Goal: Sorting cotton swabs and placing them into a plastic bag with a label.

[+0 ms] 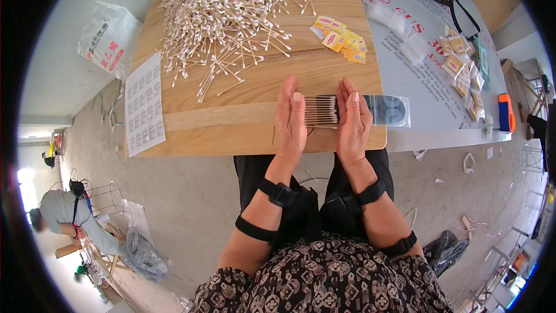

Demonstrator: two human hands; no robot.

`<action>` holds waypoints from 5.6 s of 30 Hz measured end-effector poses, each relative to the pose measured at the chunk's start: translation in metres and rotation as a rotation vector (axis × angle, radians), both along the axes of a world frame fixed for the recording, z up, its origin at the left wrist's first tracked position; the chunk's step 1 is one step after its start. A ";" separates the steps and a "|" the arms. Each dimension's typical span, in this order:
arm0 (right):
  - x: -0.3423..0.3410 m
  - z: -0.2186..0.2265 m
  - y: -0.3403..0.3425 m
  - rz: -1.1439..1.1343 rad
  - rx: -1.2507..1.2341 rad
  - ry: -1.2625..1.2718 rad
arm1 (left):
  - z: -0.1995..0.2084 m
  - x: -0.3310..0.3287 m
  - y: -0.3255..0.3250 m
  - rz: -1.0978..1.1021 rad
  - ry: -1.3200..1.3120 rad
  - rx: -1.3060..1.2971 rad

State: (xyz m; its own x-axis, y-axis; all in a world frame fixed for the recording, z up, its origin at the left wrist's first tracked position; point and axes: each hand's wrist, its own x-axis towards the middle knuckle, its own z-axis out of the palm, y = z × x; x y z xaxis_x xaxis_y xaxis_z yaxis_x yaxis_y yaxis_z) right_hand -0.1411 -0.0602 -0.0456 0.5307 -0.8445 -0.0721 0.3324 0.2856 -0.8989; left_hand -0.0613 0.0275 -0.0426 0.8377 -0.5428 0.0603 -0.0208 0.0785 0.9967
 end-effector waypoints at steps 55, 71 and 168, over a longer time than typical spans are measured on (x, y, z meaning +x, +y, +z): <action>-0.050 0.030 -0.065 0.200 -1.288 1.341 | 0.012 -0.041 -0.002 -0.360 -0.992 0.887; -0.028 0.049 -0.090 0.507 -1.168 1.416 | -0.001 -0.060 -0.028 -0.244 -1.012 0.730; -0.067 -0.028 -0.078 -0.261 0.319 0.040 | 0.011 -0.045 -0.071 -0.223 -0.147 0.611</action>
